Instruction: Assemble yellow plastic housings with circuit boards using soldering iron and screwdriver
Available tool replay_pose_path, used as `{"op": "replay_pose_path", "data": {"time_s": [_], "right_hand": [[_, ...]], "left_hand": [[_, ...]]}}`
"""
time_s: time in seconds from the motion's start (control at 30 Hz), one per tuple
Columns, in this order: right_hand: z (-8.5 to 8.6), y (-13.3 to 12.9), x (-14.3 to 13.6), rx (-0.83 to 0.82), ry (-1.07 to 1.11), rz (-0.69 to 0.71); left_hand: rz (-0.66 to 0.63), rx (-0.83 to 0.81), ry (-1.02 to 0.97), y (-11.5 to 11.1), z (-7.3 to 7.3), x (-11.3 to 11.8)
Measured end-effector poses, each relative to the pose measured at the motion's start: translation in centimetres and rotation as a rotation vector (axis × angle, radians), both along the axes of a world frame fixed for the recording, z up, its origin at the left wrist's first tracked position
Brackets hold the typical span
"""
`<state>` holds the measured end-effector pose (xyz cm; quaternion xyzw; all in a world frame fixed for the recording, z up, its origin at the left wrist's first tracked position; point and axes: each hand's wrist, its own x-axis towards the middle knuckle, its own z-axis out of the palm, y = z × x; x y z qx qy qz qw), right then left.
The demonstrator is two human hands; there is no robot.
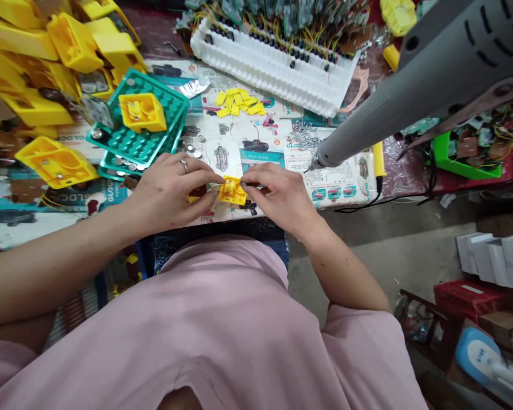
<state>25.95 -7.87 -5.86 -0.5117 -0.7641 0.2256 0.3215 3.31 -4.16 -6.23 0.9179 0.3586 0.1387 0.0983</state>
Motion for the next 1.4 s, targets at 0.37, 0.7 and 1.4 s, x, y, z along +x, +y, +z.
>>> {"op": "replay_pose_path", "data": {"time_s": [0.37, 0.7, 1.4], "right_hand": [[1.8, 1.1, -1.6, -0.068, -0.652, 0.107], [3.5, 1.7, -2.7, -0.224, -0.906, 0.104], [3.8, 2.0, -3.0, -0.295, -0.889, 0.063]], "left_hand": [[-0.049, -0.027, -0.040, -0.2, -0.1, -0.3], [-0.039, -0.027, 0.004, -0.9, 0.0, 0.2], [-0.057, -0.052, 0.242, 0.0, 0.0, 1.4]]}}
